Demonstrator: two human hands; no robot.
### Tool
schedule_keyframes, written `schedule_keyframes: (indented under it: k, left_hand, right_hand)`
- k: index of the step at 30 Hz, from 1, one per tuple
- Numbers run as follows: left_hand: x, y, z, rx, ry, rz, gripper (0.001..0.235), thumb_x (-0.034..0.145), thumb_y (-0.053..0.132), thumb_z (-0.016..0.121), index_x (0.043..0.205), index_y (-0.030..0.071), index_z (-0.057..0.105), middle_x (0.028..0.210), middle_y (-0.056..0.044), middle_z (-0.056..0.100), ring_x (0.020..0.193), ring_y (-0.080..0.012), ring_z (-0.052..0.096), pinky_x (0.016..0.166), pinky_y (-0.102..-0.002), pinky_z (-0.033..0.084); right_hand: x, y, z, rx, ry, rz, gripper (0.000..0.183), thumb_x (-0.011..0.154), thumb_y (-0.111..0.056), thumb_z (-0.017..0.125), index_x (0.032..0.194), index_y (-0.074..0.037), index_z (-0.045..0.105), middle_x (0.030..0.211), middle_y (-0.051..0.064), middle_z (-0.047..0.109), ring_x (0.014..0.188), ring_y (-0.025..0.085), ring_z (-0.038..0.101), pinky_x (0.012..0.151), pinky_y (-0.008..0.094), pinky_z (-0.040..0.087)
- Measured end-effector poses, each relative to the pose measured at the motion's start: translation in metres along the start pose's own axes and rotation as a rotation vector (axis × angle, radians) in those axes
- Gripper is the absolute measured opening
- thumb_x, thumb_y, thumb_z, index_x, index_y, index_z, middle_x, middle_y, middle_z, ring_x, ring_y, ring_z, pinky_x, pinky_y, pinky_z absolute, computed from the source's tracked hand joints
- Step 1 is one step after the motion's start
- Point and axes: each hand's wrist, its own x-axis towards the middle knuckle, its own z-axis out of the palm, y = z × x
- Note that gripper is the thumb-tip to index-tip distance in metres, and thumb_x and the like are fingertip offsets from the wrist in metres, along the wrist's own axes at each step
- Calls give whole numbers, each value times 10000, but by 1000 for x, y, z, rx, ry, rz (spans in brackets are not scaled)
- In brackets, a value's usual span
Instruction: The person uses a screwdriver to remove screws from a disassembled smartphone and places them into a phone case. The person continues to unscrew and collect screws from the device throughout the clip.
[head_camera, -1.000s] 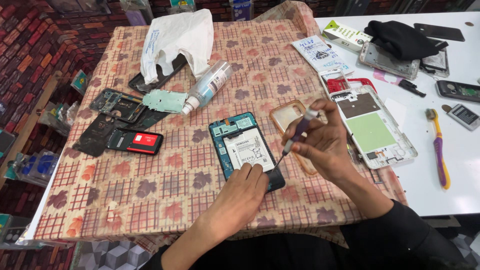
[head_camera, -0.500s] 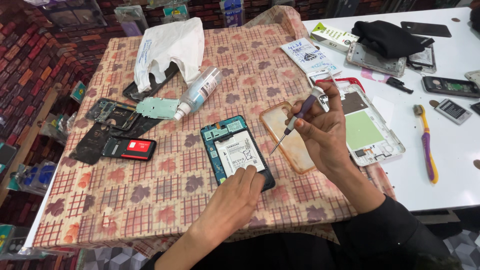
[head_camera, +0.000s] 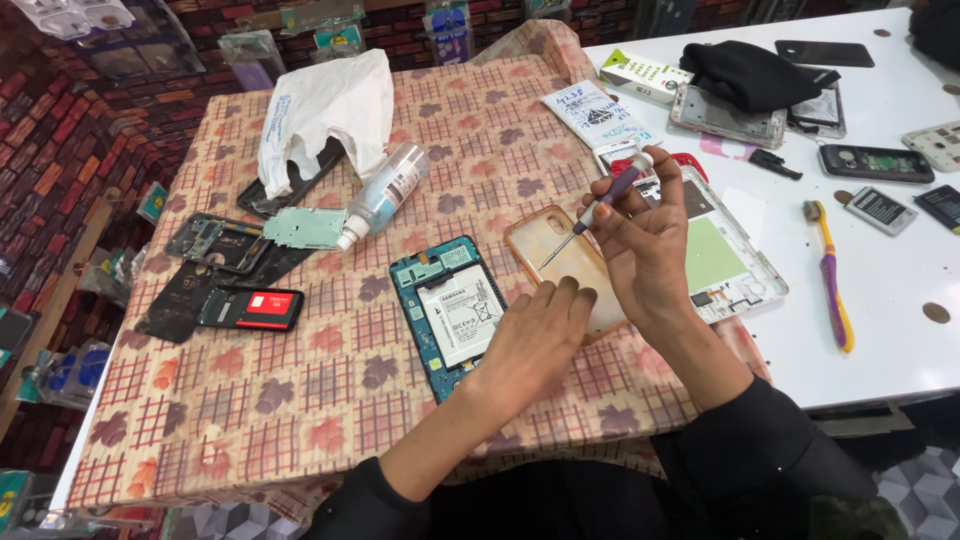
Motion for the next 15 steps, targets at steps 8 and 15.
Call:
schedule_keyframes:
  k: [8,15]
  left_hand:
    - [-66,-12,-37,-198,-114,-156,317,896,212,725,1121,9,635,1040,-128,641,978,-305,622,840,-434,499]
    - [-127,-26,-44,-274,112,-265,157,864,72,726,1011,27,692,1058,-84,664,947,-275,646,796,-393,533]
  right_hand:
    - [-18,9,16,-400,-292,85,742,848,86,786,1417,-142,367,1102,174,682,1059,226,699,912,365,622]
    - [-41,33,23,-590,-562,90,689,836,33,826,1384,-75,422,1137,161,694,1069,221,721,934,358,646]
